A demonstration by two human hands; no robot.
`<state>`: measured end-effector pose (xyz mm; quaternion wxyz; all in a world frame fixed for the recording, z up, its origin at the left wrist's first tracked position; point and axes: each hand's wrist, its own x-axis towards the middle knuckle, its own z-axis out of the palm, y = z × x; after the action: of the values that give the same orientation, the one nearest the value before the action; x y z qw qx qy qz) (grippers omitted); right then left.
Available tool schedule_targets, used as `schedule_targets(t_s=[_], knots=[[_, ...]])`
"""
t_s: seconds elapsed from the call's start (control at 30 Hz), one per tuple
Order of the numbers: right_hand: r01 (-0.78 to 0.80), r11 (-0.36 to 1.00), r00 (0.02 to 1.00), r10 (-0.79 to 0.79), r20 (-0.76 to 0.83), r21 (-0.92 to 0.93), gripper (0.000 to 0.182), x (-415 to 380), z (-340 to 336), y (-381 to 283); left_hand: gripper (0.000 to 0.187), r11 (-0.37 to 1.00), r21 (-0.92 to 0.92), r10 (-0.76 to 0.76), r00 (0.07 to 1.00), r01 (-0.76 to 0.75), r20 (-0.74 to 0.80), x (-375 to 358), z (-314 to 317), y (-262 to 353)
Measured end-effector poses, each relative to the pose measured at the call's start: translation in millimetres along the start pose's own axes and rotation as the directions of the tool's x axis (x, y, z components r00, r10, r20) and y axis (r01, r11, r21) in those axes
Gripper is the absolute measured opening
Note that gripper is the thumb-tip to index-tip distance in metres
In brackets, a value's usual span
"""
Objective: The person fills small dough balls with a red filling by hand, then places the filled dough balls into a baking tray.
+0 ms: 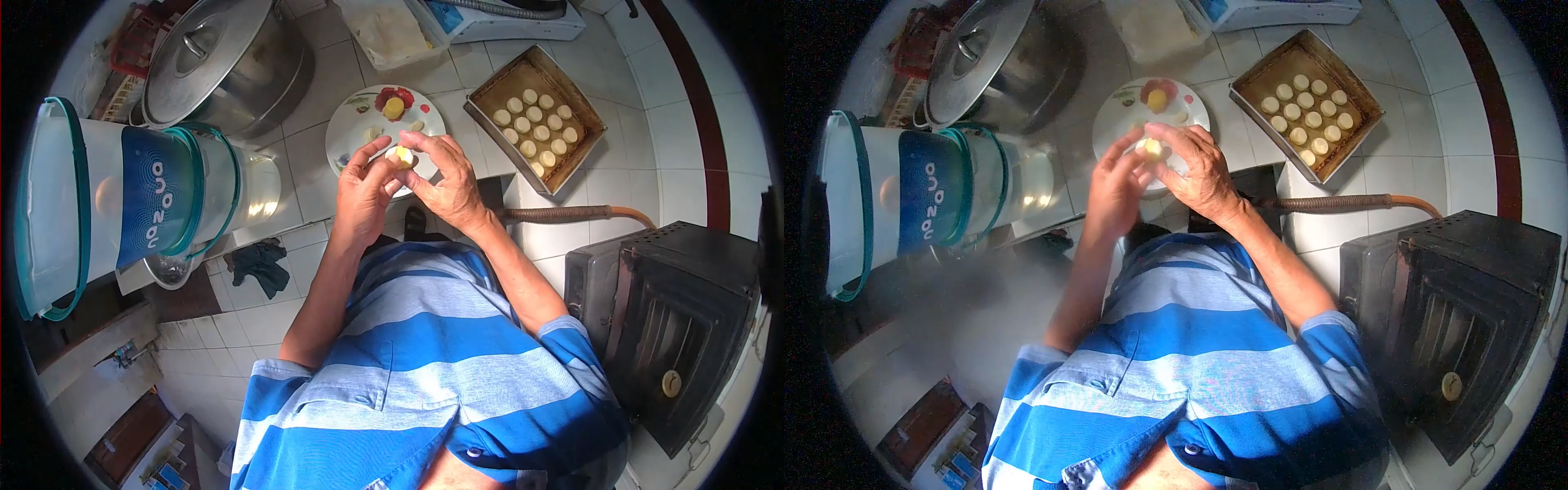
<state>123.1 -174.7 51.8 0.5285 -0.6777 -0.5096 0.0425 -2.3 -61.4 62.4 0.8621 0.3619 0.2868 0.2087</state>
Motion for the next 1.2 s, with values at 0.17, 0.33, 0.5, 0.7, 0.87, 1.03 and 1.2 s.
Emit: schedule_targets(t_s=[0.17,0.33,0.5,0.7,0.87,1.03,1.2], knots=[[0.035,0.999,0.999,-0.035,-0.004,-0.032,0.058,0,3,0,0.056,0.996,0.091,0.012,1.0,-0.012,0.003,1,-5,-1],[-0.109,0.991,0.993,0.113,-0.045,0.074,0.057,6,0,-3,0.051,0.894,-0.386,-0.19,0.973,0.228,0.134,-4,5,16],[-0.052,0.996,0.997,0.056,-0.049,0.077,0.05,15,-6,-2,0.044,0.959,-0.253,-0.105,0.99,0.127,0.097,2,-5,1],[-0.094,0.993,0.995,0.096,-0.033,0.068,0.046,15,-7,2,0.039,0.929,-0.345,-0.119,0.991,0.135,0.067,7,-2,0],[0.047,0.997,0.998,-0.044,-0.047,0.062,0.041,21,-16,4,0.037,0.943,-0.306,-0.12,0.992,0.128,0.043,8,-6,0],[0.188,0.974,0.981,-0.179,0.077,-0.125,0.032,27,-28,6,0.036,0.971,-0.191,-0.145,0.989,0.146,0.016,8,-6,-2],[0.365,0.885,0.931,-0.35,0.103,-0.288,0.032,23,-27,13,0.033,0.941,-0.298,-0.158,0.987,0.163,0.043,12,-8,-3]])
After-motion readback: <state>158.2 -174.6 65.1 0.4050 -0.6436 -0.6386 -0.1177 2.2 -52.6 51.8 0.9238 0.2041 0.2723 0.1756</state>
